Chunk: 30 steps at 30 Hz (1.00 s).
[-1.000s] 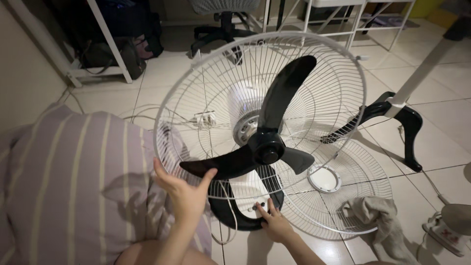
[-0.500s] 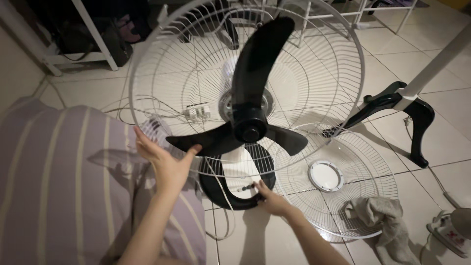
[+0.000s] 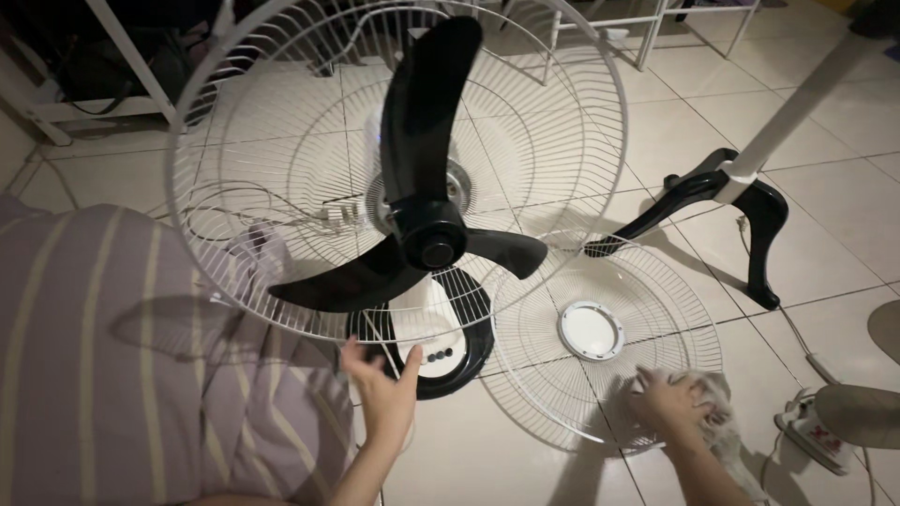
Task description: The person assembles a standing fan by attaching the front grille, securing the fan blades with a central cap, and then attaching the rear grille. The person wipes the front grille with a cloth before final assembly.
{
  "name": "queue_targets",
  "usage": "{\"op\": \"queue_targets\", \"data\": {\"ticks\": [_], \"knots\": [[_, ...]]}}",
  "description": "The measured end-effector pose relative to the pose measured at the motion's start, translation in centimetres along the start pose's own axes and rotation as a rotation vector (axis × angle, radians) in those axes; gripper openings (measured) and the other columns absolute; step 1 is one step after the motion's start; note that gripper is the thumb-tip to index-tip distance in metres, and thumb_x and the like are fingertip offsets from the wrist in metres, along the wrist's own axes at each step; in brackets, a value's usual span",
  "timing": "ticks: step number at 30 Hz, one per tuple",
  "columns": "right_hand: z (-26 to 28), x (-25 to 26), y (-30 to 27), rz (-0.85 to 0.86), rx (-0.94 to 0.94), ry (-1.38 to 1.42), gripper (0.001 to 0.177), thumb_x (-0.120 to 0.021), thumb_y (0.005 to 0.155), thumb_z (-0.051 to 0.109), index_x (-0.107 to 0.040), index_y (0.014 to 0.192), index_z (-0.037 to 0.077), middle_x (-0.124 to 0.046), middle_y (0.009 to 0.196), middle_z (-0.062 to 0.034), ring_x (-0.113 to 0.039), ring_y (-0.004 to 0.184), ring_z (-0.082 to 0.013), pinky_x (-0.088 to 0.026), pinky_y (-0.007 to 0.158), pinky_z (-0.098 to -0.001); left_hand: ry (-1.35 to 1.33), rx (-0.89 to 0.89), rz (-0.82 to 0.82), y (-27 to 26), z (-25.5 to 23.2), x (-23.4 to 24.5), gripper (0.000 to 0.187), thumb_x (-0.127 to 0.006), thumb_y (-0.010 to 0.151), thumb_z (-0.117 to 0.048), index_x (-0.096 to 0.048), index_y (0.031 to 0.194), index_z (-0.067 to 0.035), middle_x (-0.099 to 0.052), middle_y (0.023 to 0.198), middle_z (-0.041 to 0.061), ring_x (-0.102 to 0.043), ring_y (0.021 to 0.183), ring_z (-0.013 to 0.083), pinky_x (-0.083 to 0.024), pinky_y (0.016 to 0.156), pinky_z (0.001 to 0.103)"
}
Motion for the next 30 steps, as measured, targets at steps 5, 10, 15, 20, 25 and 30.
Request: {"op": "queue_targets", "data": {"ticks": [5,10,15,20,25,30], "knots": [[-1.6,-4.2,2.9,-0.053,0.114,0.146,0.034,-0.069,0.094,0.035,-0.076,0.122,0.019,-0.067,0.132,-0.0151,-0.07,0.114,-0.0298,-0.058,0.094,-0.0413,0.012,0.149,0.135,2.9,0.0,-3.1,0.117,-0.086,0.077,-0.04,-0.007,0.16,-0.016,-0.035,0.156,0.019,-0.049,0.134,0.0302,-0.047,0.104,0.045],[4.9,-3.6,-0.4,-0.055,0.436,0.605,0.055,-0.077,0.08,0.043,-0.072,0.126,0.013,-0.076,0.126,-0.0122,-0.077,0.107,-0.0243,-0.059,0.093,-0.0337,0.06,0.267,0.056,4.8,-1.1,-3.8,0.113,-0.081,0.077,-0.043,-0.014,0.165,-0.021,-0.061,0.137,0.017,-0.063,0.123,0.0283,-0.051,0.101,0.042],[11.7,-3.3,-7.5,0.012,0.801,-0.005,0.1,-0.091,0.073,0.052,-0.045,0.152,0.013,-0.041,0.15,-0.0165,-0.046,0.134,-0.0359,-0.038,0.105,-0.0521,0.085,0.239,0.072,5.0,-1.7,-3.5,0.113,-0.083,0.075,-0.033,-0.013,0.163,-0.023,-0.06,0.135,0.016,-0.061,0.126,0.0272,-0.05,0.102,0.043],[11.7,-3.9,-8.8,-0.083,0.894,-0.052,0.059,-0.063,0.086,0.005,-0.051,0.143,0.01,-0.045,0.142,-0.0175,-0.06,0.117,-0.0369,-0.053,0.094,-0.0461,0.238,0.267,0.191,4.1,-1.0,-2.3,0.115,-0.078,0.079,-0.028,-0.002,0.164,-0.025,-0.05,0.15,0.017,-0.055,0.132,0.0338,-0.045,0.109,0.044],[8.6,-1.0,-8.5,-0.011,0.891,0.003,0.049,-0.057,0.085,-0.004,-0.061,0.132,0.007,-0.045,0.148,-0.016,-0.065,0.113,-0.0367,-0.053,0.096,-0.045,0.43,0.107,0.318,2.9,0.6,-1.6,0.11,-0.081,0.076,-0.03,-0.015,0.163,-0.018,-0.051,0.149,0.023,-0.054,0.136,0.0354,-0.043,0.113,0.042],[6.4,7.3,-13.4,0.045,0.882,0.033,0.041,-0.055,0.086,0.0,-0.072,0.121,0.012,-0.062,0.131,-0.0078,-0.067,0.11,-0.0298,-0.053,0.095,-0.0411,0.487,-0.275,0.529,0.2,-1.4,-3.8,0.087,-0.084,0.068,-0.032,-0.052,0.145,-0.009,-0.054,0.147,0.022,-0.053,0.137,0.035,-0.045,0.114,0.039]]}}
Point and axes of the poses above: each hand's wrist, its own y-axis towards the middle knuckle, its own x-axis out of the back of the hand, z = x × y, the point moved 1 cm from there along y, towards the middle knuckle
